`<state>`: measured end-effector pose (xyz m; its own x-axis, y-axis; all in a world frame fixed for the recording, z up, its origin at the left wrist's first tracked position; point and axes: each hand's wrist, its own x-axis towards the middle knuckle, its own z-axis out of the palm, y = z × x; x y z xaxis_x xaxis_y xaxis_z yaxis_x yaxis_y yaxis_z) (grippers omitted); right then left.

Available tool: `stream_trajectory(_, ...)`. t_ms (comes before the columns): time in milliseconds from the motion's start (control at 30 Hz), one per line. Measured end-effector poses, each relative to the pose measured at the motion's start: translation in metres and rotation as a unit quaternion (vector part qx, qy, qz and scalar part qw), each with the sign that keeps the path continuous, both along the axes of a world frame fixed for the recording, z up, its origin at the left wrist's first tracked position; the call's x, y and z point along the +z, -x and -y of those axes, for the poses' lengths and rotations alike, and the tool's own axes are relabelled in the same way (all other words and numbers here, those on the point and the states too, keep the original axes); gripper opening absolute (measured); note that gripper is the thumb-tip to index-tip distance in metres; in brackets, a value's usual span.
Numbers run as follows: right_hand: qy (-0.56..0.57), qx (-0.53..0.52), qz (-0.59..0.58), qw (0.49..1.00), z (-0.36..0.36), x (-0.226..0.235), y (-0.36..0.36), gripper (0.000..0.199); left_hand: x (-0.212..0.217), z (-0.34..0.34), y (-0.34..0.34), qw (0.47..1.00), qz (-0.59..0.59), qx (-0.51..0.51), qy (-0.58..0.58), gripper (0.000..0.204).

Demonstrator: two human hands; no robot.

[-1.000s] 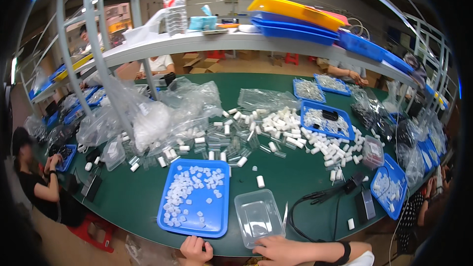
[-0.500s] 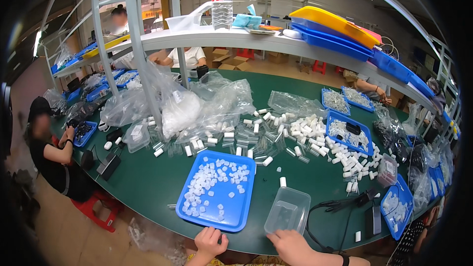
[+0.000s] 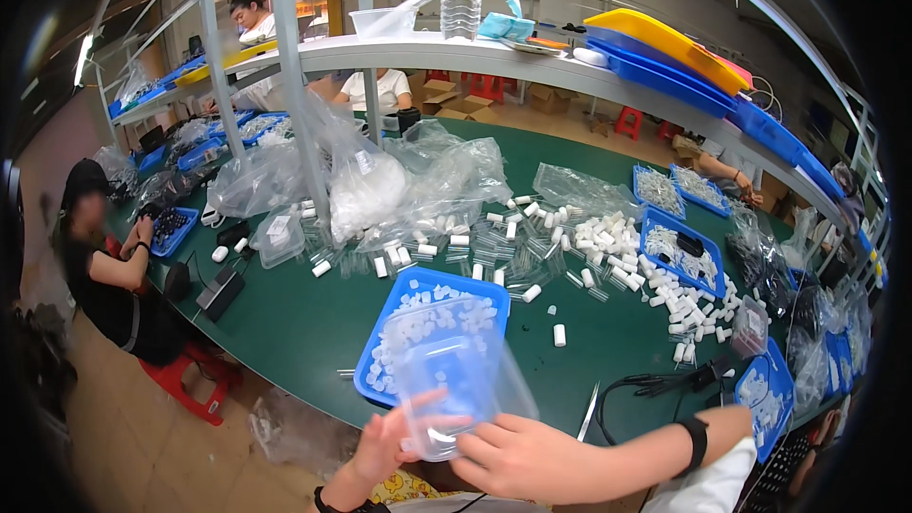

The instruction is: The recorder is assembling small white plastic housings with thin metal probe wires.

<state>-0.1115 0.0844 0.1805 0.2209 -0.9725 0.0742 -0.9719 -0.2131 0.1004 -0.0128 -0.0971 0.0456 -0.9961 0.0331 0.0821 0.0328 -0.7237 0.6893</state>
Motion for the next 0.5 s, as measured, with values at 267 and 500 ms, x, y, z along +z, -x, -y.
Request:
stream_trajectory(267,-0.134,0.208,0.221,0.943,0.12,0.004,0.042,0.019,-0.004,0.052,-0.046,0.966,0.087,0.243,0.015,0.065)
stream_trajectory(500,0.272,-0.092,-0.046,0.957,0.307,0.12,0.206,0.038,-0.034,0.093,-0.086,0.906,0.11,0.407,0.039,0.049)
